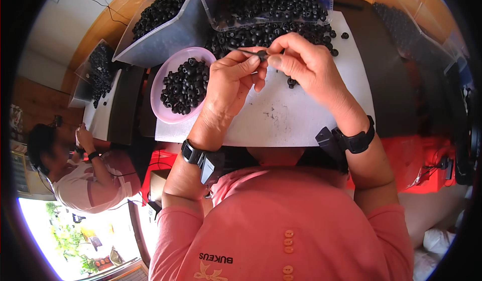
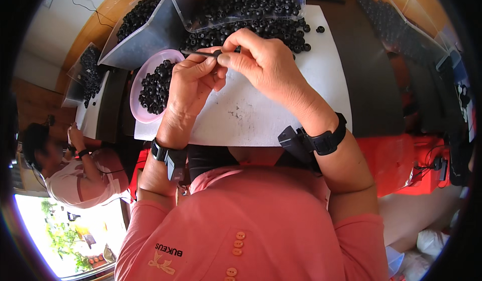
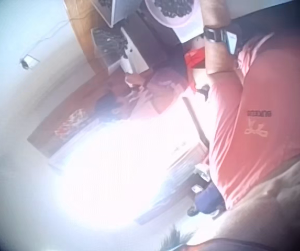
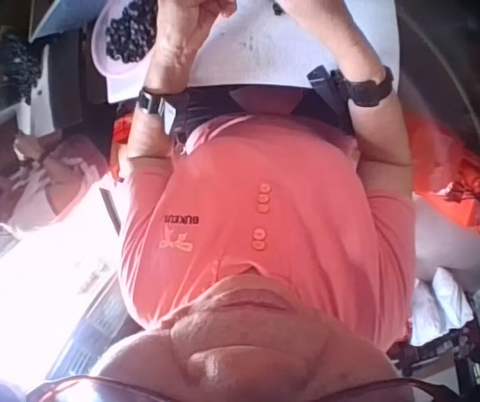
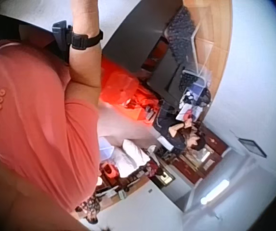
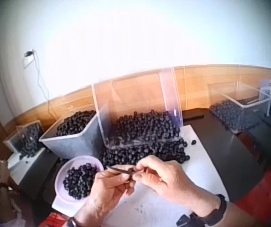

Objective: Trimming excess material from small black rubber or plastic objects using a small knife.

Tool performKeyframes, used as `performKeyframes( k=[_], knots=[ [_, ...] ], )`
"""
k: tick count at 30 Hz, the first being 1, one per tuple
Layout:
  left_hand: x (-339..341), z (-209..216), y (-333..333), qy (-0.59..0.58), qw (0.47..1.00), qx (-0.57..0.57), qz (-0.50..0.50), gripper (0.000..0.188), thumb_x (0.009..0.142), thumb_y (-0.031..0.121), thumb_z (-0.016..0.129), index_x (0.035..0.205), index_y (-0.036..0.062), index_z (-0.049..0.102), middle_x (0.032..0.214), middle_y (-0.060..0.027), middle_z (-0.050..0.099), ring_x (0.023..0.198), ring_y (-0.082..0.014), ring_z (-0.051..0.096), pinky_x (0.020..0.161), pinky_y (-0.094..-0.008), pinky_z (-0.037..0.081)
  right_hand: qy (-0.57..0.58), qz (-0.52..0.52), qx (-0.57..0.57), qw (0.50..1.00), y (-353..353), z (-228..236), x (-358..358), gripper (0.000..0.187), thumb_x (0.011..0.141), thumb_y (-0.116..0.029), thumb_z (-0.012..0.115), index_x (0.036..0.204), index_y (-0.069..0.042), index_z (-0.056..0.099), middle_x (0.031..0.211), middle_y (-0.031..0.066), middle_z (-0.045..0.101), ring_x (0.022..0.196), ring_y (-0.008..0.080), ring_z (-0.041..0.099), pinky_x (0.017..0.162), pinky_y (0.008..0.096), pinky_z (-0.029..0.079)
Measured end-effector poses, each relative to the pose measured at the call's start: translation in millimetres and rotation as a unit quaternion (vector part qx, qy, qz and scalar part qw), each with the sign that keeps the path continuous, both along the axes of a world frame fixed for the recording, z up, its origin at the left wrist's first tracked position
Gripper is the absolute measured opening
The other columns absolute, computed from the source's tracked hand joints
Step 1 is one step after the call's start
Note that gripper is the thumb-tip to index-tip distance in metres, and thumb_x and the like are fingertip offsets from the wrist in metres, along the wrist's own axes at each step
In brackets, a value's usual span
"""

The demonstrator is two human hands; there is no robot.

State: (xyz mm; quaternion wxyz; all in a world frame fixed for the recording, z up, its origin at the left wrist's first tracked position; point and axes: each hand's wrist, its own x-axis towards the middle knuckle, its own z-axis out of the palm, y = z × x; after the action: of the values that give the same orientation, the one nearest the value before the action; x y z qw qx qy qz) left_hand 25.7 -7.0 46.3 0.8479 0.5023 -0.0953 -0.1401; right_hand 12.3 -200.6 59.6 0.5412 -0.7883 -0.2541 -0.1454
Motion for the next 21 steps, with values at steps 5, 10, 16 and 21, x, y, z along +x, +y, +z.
performKeyframes(
  k=[5, 10, 16, 21],
  knots=[
    [1, -6, 2, -0.031, 0.998, -0.047, -0.02, 0.027, 0.095, 0.01, 0.057, 0.116, -0.0064, 0.059, 0.092, -0.0137, 0.066, 0.073, -0.0191, 0.061, 0.056, -0.0294, 0.048, -0.083, 0.008, -0.008, 0.997, 4, -2, -1, 0.015, 0.091, -0.017, 0.068, 0.098, -0.008, 0.059, 0.065, 0.0037, 0.065, 0.057, 0.0126, 0.061, 0.053, 0.0262, 0.046],
    [-2, -5, 3, -0.025, 0.996, -0.068, -0.043, 0.028, 0.095, 0.009, 0.056, 0.118, -0.0069, 0.058, 0.095, -0.0149, 0.066, 0.073, -0.02, 0.062, 0.052, -0.0296, 0.049, -0.096, -0.006, -0.003, 0.995, 4, -2, -3, 0.016, 0.088, -0.013, 0.071, 0.097, -0.007, 0.06, 0.07, 0.0043, 0.065, 0.062, 0.0119, 0.064, 0.055, 0.0249, 0.048],
    [-8, -1, 2, -0.002, 0.995, -0.094, -0.037, 0.023, 0.096, 0.003, 0.052, 0.115, -0.0079, 0.06, 0.098, -0.0159, 0.067, 0.074, -0.0195, 0.061, 0.056, -0.0311, 0.05, -0.101, -0.003, 0.002, 0.995, 5, -1, -4, 0.016, 0.087, -0.013, 0.072, 0.096, -0.005, 0.061, 0.079, 0.0041, 0.066, 0.065, 0.0139, 0.067, 0.058, 0.0259, 0.052],
    [-10, -6, -1, 0.02, 0.994, -0.103, -0.027, 0.029, 0.096, 0.01, 0.056, 0.119, -0.006, 0.059, 0.095, -0.0144, 0.065, 0.074, -0.0196, 0.06, 0.052, -0.0291, 0.047, -0.127, -0.006, -0.01, 0.992, 6, -1, -3, 0.016, 0.086, -0.012, 0.073, 0.096, -0.005, 0.062, 0.083, 0.0037, 0.068, 0.068, 0.0168, 0.07, 0.058, 0.0275, 0.054]
  ],
)
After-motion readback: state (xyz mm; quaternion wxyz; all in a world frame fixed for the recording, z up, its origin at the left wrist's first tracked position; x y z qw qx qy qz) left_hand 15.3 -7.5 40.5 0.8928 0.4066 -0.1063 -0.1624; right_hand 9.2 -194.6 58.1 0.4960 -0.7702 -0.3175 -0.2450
